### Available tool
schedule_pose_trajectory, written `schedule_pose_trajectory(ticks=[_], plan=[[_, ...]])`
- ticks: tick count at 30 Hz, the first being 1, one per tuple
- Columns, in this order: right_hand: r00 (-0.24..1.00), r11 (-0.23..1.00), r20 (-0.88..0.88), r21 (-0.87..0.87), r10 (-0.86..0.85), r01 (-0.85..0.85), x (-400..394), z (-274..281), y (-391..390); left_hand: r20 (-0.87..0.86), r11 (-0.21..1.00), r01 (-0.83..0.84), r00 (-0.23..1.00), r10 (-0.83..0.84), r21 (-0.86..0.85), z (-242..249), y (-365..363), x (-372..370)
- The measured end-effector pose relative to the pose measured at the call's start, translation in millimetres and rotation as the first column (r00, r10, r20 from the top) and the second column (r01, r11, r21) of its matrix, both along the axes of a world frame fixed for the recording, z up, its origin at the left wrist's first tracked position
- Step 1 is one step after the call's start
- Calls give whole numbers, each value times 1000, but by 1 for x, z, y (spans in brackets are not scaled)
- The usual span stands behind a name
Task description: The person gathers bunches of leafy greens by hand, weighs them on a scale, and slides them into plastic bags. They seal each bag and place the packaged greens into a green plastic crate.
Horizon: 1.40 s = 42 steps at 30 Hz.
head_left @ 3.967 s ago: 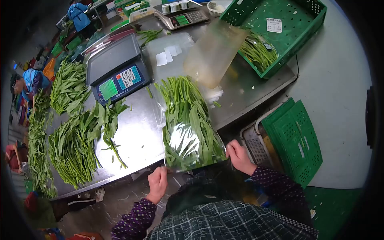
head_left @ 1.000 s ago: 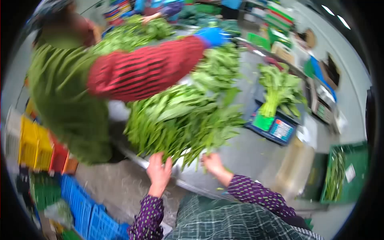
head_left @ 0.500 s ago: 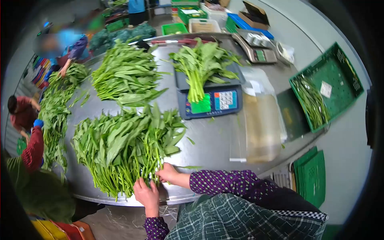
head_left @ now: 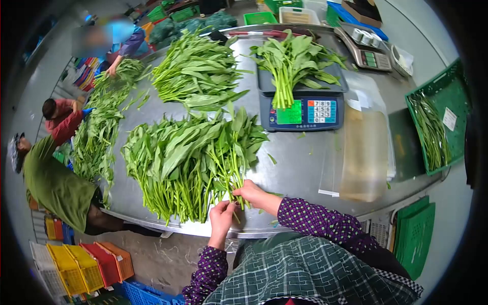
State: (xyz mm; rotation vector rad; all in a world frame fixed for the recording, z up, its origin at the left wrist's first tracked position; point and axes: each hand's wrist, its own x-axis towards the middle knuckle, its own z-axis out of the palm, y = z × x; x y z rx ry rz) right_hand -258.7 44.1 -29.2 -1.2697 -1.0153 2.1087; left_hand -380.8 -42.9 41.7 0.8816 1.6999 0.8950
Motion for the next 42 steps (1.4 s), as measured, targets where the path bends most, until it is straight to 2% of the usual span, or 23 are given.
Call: schedule_pose_trajectory(ticks=[3, 4, 6, 8, 9, 11, 13, 15, 18, 21, 22, 25, 26, 28, 29, 30, 33, 34, 35, 37, 39, 41, 42], plan=[[988, 990, 74, -55, 134, -130, -5, 21, 15, -121, 994, -97, 987, 103, 53, -12, 0, -6], [990, 990, -137, -142, -36, 17, -16, 18, 13, -203, 991, -83, 974, 103, 106, -15, 3, -9], [986, 994, -134, 24, -102, 106, -35, 22, 11, -361, 978, -42, 926, 115, 205, -22, 10, -14], [975, 964, -139, 183, -171, 195, -46, 25, 7, -536, 956, 128, 844, 35, 264, -1, 17, -5], [986, 981, -88, 121, -142, 152, -45, 26, 10, -558, 928, 217, 830, -11, 304, 9, 16, -2], [997, 997, 11, -16, -71, 71, -31, 24, 17, -636, 912, 179, 764, 107, 368, 22, 8, -5], [997, 998, -75, -69, 4, -10, -6, 43, 12, -741, 892, 177, 635, 219, 416, 5, -5, -32], [992, 994, -126, -101, 19, -32, 8, 39, -1, -768, 926, 195, 625, 137, 324, -7, -14, -37], [999, 1000, -45, 1, -23, 23, 15, 46, -15, -763, 944, 242, 646, 18, 226, -3, -16, -22], [971, 982, 232, 186, -60, 16, -1, 18, -7, -850, 950, 193, 513, 117, 247, -16, -8, -19], [857, 966, 515, 218, 10, -142, -3, 29, 0, -883, 982, 176, 470, -20, 71, -17, -3, -19], [881, 953, 468, 292, -73, -76, -22, 8, 1, -810, 979, 194, 563, -167, -67, -21, 2, -10], [867, 949, 490, 307, -90, -75, -26, 5, 0, -795, 978, 208, 597, -106, 25, -33, 0, -7], [861, 946, 497, 318, -104, -69, -25, 10, 5, -379, 999, 24, 925, -10, 33, -51, 6, -7], [859, 945, 501, 320, -107, -69, -25, 12, 8, -124, 998, -63, 990, 62, -3, -58, 7, -8], [887, 969, 458, 242, -64, -55, -23, 10, 15, -17, 998, -63, 998, 63, 30, -46, 8, -3], [914, 993, 405, 106, 2, -50, -4, 30, 26, 94, 984, 156, 984, -149, -81, -8, 11, -5], [961, 999, 273, -27, 42, -36, 4, 39, 30, 147, 968, 224, 967, -206, -117, 0, 17, -17], [994, 981, 103, -183, -39, 57, 8, 48, 29, 153, 973, 215, 968, -201, -81, 1, 25, -29], [1000, 971, 20, -239, 10, -5, 26, 69, 28, -123, 995, 103, 987, -101, 5, -21, 43, -49], [999, 978, -6, -203, 42, -43, 55, 101, 30, -108, 1000, -21, 994, 23, 15, -50, 60, -77], [999, 991, 9, -130, 43, -41, 89, 146, 34, 133, 990, -138, 981, 141, -32, -45, 69, -81], [998, 996, -52, -80, 25, -29, 99, 175, 35, 63, 992, -122, 991, 121, 18, -54, 70, -80]])
